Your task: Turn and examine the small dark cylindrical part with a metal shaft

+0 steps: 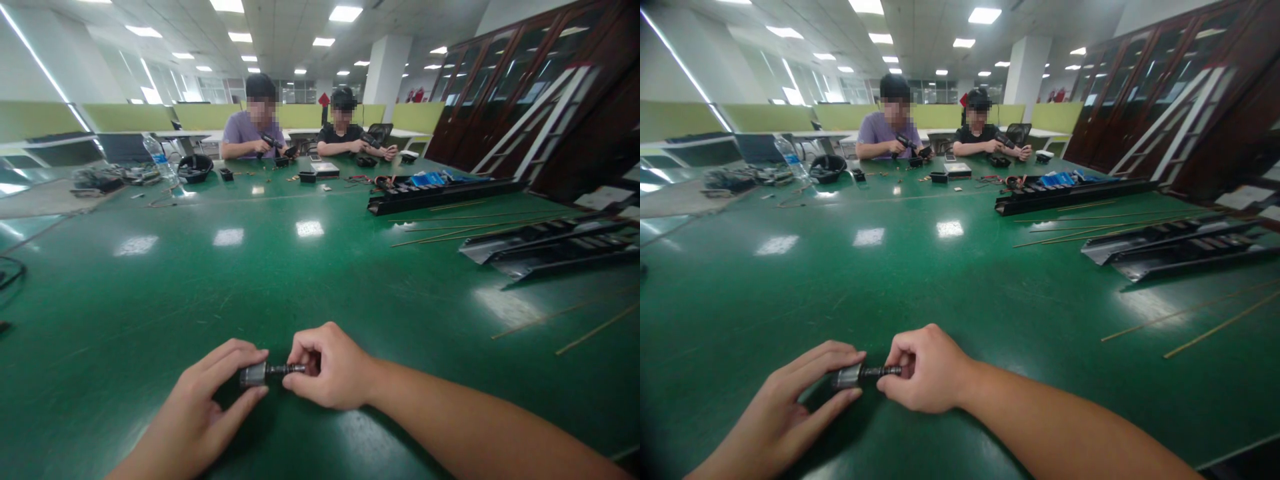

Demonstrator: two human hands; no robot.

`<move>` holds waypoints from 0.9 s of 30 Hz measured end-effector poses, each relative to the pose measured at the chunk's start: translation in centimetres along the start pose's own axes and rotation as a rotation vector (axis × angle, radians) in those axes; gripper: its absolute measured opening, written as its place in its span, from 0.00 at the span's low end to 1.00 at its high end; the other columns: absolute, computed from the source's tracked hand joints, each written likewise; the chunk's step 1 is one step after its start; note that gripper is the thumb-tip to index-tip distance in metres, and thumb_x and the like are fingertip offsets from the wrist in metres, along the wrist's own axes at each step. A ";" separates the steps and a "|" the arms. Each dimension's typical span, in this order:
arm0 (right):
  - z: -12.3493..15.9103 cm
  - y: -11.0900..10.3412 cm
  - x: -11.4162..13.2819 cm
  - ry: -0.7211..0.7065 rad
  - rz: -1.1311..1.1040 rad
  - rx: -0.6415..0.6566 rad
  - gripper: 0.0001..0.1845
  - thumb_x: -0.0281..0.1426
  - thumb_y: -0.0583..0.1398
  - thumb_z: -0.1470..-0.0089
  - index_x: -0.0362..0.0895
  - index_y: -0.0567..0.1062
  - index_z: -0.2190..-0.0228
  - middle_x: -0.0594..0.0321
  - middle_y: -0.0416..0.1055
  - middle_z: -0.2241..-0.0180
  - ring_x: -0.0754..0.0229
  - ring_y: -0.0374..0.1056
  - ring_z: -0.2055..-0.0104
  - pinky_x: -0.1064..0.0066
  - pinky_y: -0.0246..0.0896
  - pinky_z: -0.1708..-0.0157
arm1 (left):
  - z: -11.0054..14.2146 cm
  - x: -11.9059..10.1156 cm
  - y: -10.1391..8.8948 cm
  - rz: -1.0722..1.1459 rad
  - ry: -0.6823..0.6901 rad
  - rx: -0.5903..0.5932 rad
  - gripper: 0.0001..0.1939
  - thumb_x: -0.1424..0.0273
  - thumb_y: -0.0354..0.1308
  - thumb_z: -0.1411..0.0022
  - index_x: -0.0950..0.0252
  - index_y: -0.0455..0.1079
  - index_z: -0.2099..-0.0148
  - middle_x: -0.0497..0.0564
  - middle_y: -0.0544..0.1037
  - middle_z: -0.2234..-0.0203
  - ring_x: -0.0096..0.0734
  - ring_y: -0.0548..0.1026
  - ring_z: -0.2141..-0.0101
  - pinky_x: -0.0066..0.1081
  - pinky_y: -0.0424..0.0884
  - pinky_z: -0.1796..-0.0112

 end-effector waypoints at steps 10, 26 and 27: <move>0.0 -0.2 0.2 -0.003 0.009 -0.011 0.08 0.32 0.66 0.55 0.41 0.74 0.75 0.68 0.68 0.82 0.68 0.62 0.81 0.78 0.54 0.80 | -0.1 0.3 -0.2 -0.001 -0.018 -0.006 0.16 0.66 0.60 0.35 0.55 0.66 0.46 0.48 0.75 0.54 0.29 0.74 0.52 0.25 0.70 0.51; -0.1 -0.1 -0.4 0.018 0.009 -0.019 0.08 0.33 0.66 0.54 0.41 0.74 0.75 0.68 0.68 0.82 0.68 0.62 0.81 0.78 0.54 0.81 | -0.1 1.2 -1.1 -0.030 -0.036 -0.020 0.16 0.64 0.60 0.35 0.54 0.67 0.46 0.47 0.75 0.53 0.30 0.74 0.52 0.25 0.70 0.51; -0.1 -0.1 -0.4 0.019 0.004 -0.018 0.08 0.33 0.66 0.54 0.41 0.74 0.75 0.68 0.68 0.82 0.68 0.62 0.81 0.78 0.54 0.81 | -0.1 1.2 -1.1 -0.033 -0.036 -0.020 0.15 0.64 0.60 0.35 0.54 0.67 0.46 0.47 0.75 0.53 0.30 0.74 0.52 0.26 0.70 0.51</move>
Point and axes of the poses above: each hand's wrist, its own z-axis away from the middle knuckle, its own y-axis out of the palm, x = y × z, the point moved 9 cm from there along -z, towards the middle knuckle
